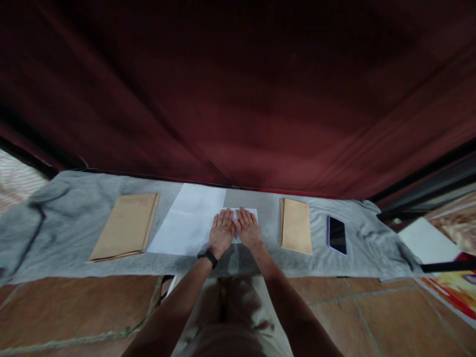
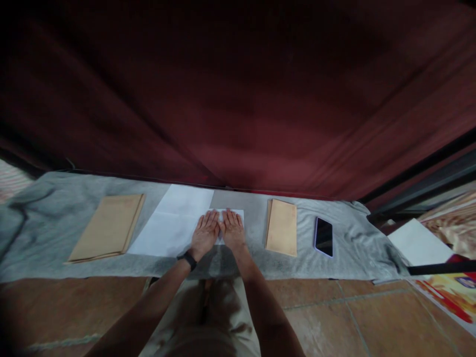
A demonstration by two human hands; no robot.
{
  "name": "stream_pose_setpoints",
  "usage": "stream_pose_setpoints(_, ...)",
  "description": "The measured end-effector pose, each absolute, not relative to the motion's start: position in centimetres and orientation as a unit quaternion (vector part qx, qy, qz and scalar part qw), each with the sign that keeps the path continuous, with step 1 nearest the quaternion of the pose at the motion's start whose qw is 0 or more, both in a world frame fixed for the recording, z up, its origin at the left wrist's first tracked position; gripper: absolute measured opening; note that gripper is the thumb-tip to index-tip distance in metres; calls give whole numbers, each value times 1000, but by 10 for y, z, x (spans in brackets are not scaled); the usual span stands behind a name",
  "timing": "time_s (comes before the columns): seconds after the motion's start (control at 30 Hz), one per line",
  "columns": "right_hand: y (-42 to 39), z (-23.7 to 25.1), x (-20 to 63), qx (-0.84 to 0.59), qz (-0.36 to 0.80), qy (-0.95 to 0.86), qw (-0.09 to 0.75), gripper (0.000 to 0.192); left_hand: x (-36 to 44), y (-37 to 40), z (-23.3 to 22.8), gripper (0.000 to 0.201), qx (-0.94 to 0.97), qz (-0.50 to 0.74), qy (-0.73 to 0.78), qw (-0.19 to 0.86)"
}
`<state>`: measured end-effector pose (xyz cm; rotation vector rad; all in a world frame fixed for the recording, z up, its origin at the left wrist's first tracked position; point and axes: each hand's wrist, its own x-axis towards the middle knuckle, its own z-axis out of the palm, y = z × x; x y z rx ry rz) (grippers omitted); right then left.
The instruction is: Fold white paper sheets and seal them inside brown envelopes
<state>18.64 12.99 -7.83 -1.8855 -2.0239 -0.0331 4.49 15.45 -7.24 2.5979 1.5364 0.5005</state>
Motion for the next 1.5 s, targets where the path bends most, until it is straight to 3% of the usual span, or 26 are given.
stream_pose_setpoints(0.5, 114, -89, 213, -707, -72, -675, 197, 57, 17, 162, -77, 61, 772, 205, 601, 8)
stream_pose_setpoints(0.8, 114, -90, 213, -701, -72, -675, 216, 56, 66, 141, -66, 52, 845, 165, 508, 25)
stream_pose_setpoints(1.5, 115, -87, 208, -704, -70, -672, 220, 57, 22, 130, -71, 60, 816, 161, 555, 3)
